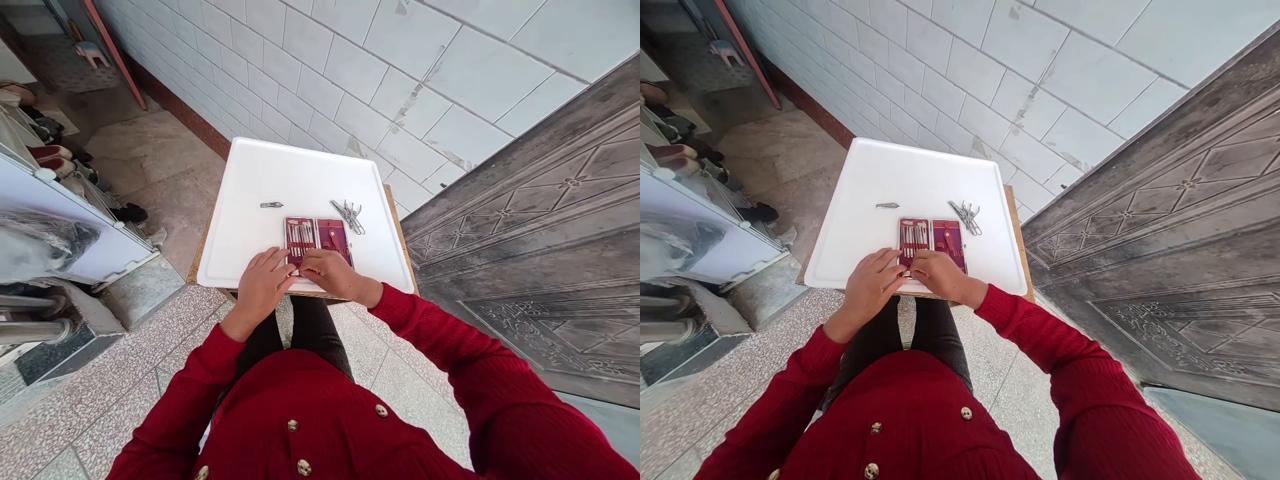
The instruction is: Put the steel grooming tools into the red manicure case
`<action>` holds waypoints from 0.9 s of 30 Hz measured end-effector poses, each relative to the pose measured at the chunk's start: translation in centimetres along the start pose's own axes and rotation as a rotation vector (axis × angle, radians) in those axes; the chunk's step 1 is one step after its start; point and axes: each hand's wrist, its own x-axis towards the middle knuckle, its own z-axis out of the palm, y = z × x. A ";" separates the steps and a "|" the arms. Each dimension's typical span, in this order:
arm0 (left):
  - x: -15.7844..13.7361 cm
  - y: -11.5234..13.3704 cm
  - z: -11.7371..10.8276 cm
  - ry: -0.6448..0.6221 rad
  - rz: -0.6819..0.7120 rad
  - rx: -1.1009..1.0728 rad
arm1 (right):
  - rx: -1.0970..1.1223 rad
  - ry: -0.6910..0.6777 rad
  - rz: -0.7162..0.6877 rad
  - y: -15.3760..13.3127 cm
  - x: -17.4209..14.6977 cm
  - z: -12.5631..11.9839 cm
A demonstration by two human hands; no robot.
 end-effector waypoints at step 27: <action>-0.4 0.0 0.2 0.027 0.012 0.025 | -0.654 -0.398 0.169 3.2 18.7 -4.4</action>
